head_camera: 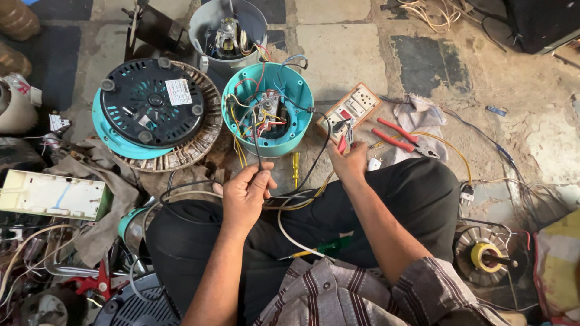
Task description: The person sits on the floor and repairs a disassembled fan motor. They use pliers to strip wire insulation and connect wires to a power strip to test the motor's functionality.
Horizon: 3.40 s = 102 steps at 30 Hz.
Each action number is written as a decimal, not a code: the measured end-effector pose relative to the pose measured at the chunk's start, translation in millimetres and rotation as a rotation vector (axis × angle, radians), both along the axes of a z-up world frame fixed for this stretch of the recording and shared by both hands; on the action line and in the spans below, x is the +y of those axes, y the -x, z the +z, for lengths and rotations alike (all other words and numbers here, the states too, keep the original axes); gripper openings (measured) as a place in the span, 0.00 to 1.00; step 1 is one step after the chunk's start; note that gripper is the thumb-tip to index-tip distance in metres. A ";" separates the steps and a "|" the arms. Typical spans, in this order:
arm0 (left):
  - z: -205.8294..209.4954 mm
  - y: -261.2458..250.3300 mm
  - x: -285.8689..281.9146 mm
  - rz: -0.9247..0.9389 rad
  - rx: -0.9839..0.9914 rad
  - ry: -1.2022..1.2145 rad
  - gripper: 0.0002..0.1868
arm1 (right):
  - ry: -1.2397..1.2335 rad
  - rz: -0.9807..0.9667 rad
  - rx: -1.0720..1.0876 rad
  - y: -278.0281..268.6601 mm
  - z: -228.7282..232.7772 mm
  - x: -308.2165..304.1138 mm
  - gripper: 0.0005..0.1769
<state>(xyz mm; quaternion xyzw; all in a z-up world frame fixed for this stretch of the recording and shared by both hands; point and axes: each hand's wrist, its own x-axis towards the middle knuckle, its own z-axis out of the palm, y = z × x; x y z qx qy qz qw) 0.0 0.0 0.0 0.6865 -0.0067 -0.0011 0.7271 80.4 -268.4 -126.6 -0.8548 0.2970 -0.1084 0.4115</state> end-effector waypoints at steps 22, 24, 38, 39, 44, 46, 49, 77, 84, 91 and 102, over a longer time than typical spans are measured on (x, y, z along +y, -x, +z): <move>-0.6 0.0 1.1 -0.011 -0.043 -0.035 0.12 | -0.009 0.007 -0.005 0.2 -3.1 -1.4 0.42; -0.5 0.0 1.2 -0.010 -0.041 -0.036 0.12 | -0.010 0.006 -0.021 0.6 0.1 -0.1 0.42; -1.7 0.0 1.2 -0.014 -0.010 -0.031 0.13 | -0.100 0.006 -0.085 -0.4 1.7 1.1 0.42; -2.0 0.1 1.2 -0.014 -0.011 -0.029 0.12 | -0.108 0.001 -0.081 -0.5 2.0 1.4 0.42; -2.7 -1.1 0.5 -0.002 -0.008 -0.034 0.12 | -0.045 -0.037 -0.015 -2.3 5.7 0.2 0.46; -2.9 -0.7 0.1 -0.001 -0.008 -0.010 0.12 | -0.039 -0.052 0.004 -2.5 7.3 -0.1 0.48; -3.0 -0.4 0.1 -0.001 -0.010 -0.005 0.12 | -0.054 -0.046 0.002 -2.5 8.9 0.4 0.48; -0.6 0.0 0.2 0.000 -0.013 -0.019 0.12 | -0.117 -0.044 -0.002 -1.9 12.0 1.5 0.44; 0.7 0.3 0.4 -0.003 -0.017 -0.005 0.12 | -0.099 -0.019 -0.050 -0.4 3.5 2.3 0.41; -2.4 0.5 0.4 -0.008 -0.032 -0.007 0.12 | -0.108 0.022 -0.123 1.9 -2.2 -0.3 0.39; -7.4 0.6 -1.9 -0.012 0.031 -0.001 0.12 | -1.334 -0.097 -0.121 17.9 34.3 -37.5 0.28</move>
